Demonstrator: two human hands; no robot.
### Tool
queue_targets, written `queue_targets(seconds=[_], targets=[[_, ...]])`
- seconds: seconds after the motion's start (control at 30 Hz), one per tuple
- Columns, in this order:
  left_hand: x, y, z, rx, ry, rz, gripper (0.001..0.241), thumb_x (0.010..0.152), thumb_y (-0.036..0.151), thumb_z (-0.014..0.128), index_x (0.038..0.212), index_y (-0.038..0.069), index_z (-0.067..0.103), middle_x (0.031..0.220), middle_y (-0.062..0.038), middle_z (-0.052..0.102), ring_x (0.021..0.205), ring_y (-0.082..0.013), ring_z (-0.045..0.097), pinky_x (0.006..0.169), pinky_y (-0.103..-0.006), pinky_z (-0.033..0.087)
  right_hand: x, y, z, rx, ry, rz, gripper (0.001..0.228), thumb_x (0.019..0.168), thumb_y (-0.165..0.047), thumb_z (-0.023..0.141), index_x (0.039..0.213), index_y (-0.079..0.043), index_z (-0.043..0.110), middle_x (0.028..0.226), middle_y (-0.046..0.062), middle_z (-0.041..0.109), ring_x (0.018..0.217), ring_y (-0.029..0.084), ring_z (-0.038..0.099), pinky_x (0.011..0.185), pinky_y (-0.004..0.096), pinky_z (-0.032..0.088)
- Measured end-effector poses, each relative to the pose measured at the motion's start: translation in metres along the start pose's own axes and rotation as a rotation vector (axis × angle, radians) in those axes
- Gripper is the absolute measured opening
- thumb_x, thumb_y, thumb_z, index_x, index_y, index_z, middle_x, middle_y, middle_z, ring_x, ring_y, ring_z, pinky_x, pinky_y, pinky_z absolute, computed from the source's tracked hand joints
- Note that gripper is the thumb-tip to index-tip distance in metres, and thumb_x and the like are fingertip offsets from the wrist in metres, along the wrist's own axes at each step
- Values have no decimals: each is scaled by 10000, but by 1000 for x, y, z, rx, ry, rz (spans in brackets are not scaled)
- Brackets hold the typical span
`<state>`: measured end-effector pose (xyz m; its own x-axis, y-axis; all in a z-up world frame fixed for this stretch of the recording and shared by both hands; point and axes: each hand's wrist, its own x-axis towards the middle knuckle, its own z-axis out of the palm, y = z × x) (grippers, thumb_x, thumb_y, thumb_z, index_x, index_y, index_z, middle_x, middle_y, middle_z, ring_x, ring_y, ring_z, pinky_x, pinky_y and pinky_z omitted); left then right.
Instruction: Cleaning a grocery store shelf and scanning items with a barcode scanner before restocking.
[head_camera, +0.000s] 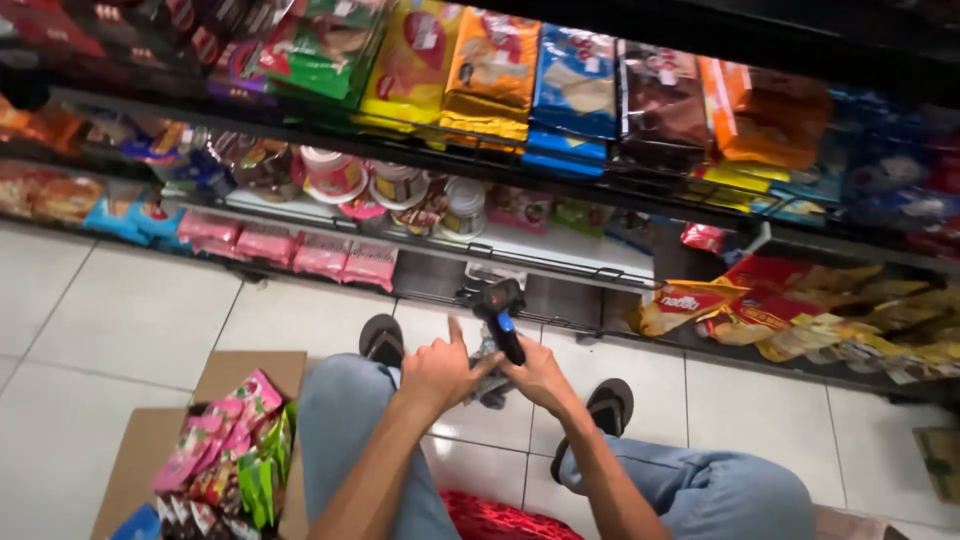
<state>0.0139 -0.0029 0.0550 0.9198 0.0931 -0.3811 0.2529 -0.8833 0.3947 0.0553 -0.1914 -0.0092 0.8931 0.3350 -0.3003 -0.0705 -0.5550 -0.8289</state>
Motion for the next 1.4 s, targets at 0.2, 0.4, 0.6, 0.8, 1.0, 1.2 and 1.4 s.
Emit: queue_targets(seconds=[0.2, 0.4, 0.6, 0.8, 1.0, 1.2, 1.4], targets=[[-38, 45, -54, -783, -86, 102, 989, 847, 510, 707, 1598, 144, 178, 896, -180, 726, 802, -320, 721, 699, -432, 584, -59, -112, -57, -173, 102, -447, 459, 852, -220, 715, 1245, -11, 606, 1082, 210, 664, 1016, 378, 651, 874, 449, 513], [-12, 28, 4, -1470, 70, 412, 447, 961, 112, 778, 1330, -37, 574, 1159, -103, 684, 1038, -167, 663, 871, -294, 591, -88, -141, -66, -259, 52, -585, 570, 880, -254, 758, 1336, -4, 524, 1234, 239, 625, 1153, 406, 625, 992, 448, 484], [-35, 42, -53, -1875, 73, 152, 402, 869, 40, 685, 1244, 28, 541, 1057, -70, 648, 944, -176, 684, 849, -415, 624, -97, -153, -79, -71, 339, -496, 666, 813, -207, 754, 1421, -76, 516, 1332, 179, 614, 1177, 355, 640, 994, 423, 511], [-36, 48, -30, -1771, -67, 203, 481, 865, -24, 676, 1308, 100, 535, 1153, -40, 665, 1045, -157, 676, 872, -319, 607, -76, -130, -66, 422, 131, -350, 582, 926, -107, 685, 1458, -57, 456, 1366, 125, 548, 1195, 237, 573, 939, 419, 544], [-28, 38, -44, -1806, 4, 155, 500, 872, 2, 659, 1333, 84, 487, 1153, -102, 632, 975, -261, 689, 735, -447, 666, -46, -79, -92, 19, 366, -527, 456, 922, -33, 696, 1360, -66, 576, 1289, 129, 698, 1187, 218, 644, 1007, 365, 508], [-26, 12, -75, -1763, 286, 121, 486, 914, 55, 632, 1343, 110, 410, 1262, -66, 600, 1075, -242, 752, 632, -343, 625, 12, -81, -147, -287, 499, -355, 544, 883, -97, 761, 1362, -93, 503, 1323, 165, 582, 1075, 346, 651, 958, 423, 510], [-23, 17, -64, -1694, 238, 144, 492, 922, 55, 655, 1350, 109, 420, 1221, -89, 591, 1084, -257, 729, 614, -334, 608, 89, -84, -99, -522, 442, -505, 455, 837, -132, 785, 1271, -149, 649, 1336, 274, 505, 1164, 401, 616, 1075, 467, 522]])
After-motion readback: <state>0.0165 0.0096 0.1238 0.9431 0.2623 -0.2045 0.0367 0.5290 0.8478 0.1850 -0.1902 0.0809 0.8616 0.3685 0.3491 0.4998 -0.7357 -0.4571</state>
